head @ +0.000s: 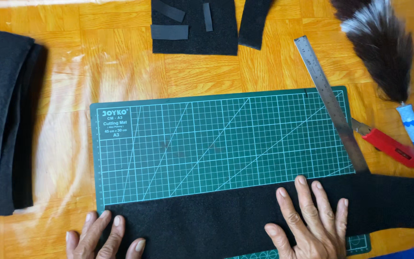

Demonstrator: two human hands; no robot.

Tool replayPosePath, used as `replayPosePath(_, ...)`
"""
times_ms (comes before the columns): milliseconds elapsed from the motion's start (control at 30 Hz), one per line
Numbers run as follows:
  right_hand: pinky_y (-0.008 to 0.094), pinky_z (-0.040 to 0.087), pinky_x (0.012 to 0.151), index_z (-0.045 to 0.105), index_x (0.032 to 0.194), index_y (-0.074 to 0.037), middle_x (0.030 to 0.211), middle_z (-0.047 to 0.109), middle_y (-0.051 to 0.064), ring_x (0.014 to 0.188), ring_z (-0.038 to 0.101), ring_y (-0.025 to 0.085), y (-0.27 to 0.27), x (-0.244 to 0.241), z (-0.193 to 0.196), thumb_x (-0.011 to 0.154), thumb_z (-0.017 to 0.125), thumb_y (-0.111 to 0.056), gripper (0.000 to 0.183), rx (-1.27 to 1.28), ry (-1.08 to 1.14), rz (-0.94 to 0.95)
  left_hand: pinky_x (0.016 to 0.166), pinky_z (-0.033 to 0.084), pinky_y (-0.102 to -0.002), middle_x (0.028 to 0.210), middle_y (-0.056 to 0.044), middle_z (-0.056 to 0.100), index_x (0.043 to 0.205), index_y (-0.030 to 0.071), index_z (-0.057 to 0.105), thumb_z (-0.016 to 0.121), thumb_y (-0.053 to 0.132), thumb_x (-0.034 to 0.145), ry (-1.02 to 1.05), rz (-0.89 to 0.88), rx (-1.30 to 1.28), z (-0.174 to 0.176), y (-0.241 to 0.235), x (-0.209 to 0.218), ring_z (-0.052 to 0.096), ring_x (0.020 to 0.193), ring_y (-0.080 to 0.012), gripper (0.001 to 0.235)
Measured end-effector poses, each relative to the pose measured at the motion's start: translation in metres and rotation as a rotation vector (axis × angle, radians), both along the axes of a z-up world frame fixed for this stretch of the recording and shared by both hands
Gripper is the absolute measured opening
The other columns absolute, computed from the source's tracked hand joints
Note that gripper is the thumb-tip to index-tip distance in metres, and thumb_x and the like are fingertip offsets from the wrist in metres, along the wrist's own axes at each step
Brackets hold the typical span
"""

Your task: The person places a long strip of black fabric onto a green cutting mat. They use a metal ruler to measure and align the fabric, then use a red utility knife to cut the fabric along the ruler's edge.

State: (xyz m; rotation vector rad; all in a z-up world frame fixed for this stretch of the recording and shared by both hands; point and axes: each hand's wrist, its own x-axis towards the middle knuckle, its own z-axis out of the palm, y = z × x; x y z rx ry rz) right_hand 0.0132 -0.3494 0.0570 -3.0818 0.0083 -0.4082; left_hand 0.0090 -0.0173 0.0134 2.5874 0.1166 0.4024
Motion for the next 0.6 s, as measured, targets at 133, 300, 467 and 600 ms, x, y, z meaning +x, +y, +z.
replayPosePath(133,0.055,0.017,0.130,0.069,0.141,-0.025,0.152,0.064,0.014,0.142,0.059,0.035,-0.016,-0.004,-0.018,0.095,0.050,-0.061,0.061,-0.083,-0.058,0.077,0.135,0.028,-0.059,0.139,-0.014,0.066,0.121,0.012,0.072,0.080,0.025,0.078,-0.075,0.007,-0.016,0.023,-0.013,0.006,0.059,0.143,-0.0395,0.046)
replayPosePath(300,0.054,0.017,0.134,0.072,0.140,-0.023,0.153,0.067,0.013,0.147,0.057,0.035,-0.018,-0.006,-0.026,0.093,0.056,-0.057,0.060,-0.051,-0.061,0.053,0.129,0.033,-0.056,0.140,-0.011,0.065,0.124,0.015,0.072,0.082,0.030,0.080,-0.099,-0.022,0.046,0.018,-0.005,0.005,0.060,0.140,-0.0329,0.048)
replayPosePath(467,0.047,0.006,0.136,0.078,0.137,-0.022,0.148,0.074,0.017,0.145,0.062,0.037,-0.047,-0.013,-0.053,0.092,0.056,-0.059,0.062,-0.090,-0.106,0.114,0.125,0.038,-0.059,0.139,-0.013,0.066,0.123,0.013,0.073,0.082,0.027,0.080,-0.115,-0.024,0.034,0.034,-0.015,0.013,0.062,0.138,-0.0334,0.046)
replayPosePath(600,0.059,0.008,0.131,0.072,0.147,-0.022,0.148,0.081,0.021,0.136,0.068,0.042,-0.087,-0.011,-0.091,0.091,0.040,-0.075,0.083,-0.360,-0.187,0.292,0.124,0.036,-0.052,0.134,-0.013,0.070,0.120,0.011,0.074,0.080,0.027,0.083,-0.157,0.014,-0.065,0.048,-0.018,0.016,0.065,0.134,-0.0326,0.041)
